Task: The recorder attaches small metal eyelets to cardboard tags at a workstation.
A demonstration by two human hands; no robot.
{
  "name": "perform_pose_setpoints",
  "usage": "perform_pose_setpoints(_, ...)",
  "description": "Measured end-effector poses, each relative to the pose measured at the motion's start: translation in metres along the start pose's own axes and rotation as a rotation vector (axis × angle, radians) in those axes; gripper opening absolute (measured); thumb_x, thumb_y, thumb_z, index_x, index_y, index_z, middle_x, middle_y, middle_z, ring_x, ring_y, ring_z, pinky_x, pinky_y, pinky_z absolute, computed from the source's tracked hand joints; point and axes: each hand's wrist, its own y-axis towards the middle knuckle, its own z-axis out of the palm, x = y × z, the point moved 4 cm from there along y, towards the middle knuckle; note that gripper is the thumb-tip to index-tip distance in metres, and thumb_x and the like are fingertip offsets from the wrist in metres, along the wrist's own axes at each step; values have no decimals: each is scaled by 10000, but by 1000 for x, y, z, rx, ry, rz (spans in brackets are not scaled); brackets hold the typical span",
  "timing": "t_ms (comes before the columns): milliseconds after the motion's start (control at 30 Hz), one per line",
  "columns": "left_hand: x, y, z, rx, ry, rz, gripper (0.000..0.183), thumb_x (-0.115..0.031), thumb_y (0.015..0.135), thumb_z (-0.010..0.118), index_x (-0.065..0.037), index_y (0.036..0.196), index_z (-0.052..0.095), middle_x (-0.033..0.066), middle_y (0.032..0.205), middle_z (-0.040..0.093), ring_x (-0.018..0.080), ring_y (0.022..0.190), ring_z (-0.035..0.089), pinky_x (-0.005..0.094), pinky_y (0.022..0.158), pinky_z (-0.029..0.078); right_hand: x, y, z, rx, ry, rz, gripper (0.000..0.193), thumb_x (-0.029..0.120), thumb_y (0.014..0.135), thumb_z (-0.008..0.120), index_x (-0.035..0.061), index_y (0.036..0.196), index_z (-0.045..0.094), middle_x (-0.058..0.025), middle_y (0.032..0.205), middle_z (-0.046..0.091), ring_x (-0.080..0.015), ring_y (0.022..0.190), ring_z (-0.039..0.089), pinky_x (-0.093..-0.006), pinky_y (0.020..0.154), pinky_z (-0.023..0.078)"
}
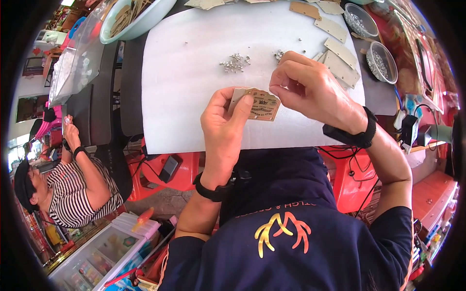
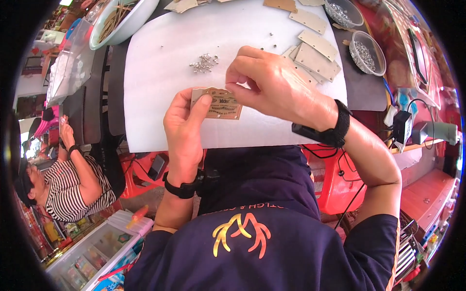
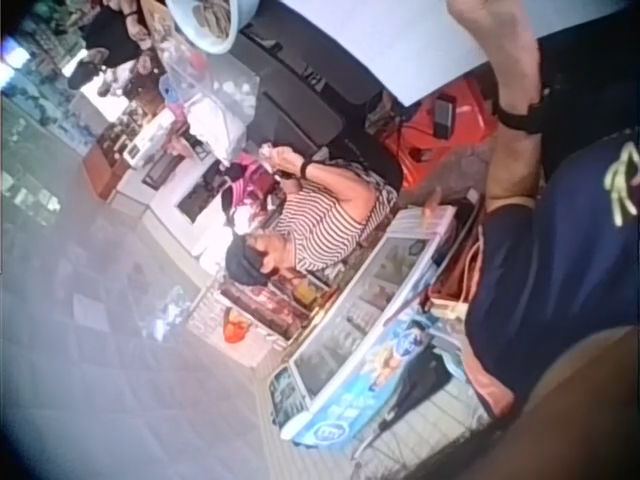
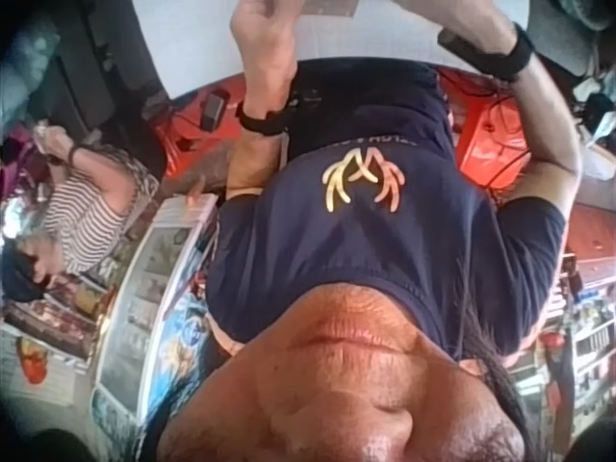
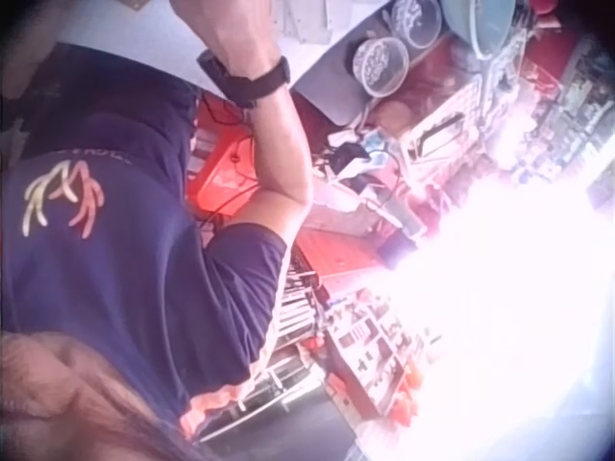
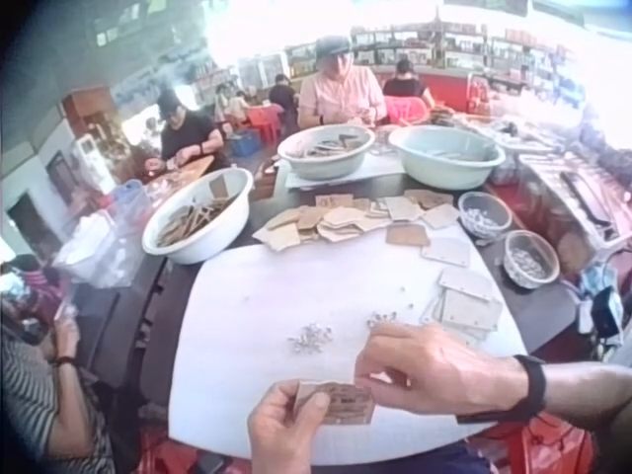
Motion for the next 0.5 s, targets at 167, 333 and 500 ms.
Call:
perform_pose_setpoints(167, -7, -1, 20, 29, 39, 65, 199, -68, 930, 661, 34, 1087, 591, 59, 1000, 659, 84, 925, 616, 254, 799, 515, 11, -8, 1, -110, 178, 24, 101, -1, 834, 712, -1, 892, 628, -50, 850, 572, -109, 607, 520, -250, 520, 416)
perform_pose_setpoints(333, -9, -2, 30, 53, 28, 78, 178, -72, 942, 647, 29, 1080, 596, 54, 992, 656, 76, 920, 608, 238, 796, 503, 10, -16, -2, -191, 149, -5, 123, -17, 827, 717, -5, 918, 635, -68, 878, 583, -109, 635, 537, -237, 540, 430)
perform_pose_setpoints(500, -12, -3, 33, 67, 35, 105, 168, -75, 947, 640, 27, 1075, 599, 49, 984, 653, 76, 910, 603, 229, 796, 493, 8, -21, -2, -229, 138, 7, 138, -15, 820, 725, 1, 926, 639, -76, 896, 598, -121, 658, 553, -245, 558, 451)
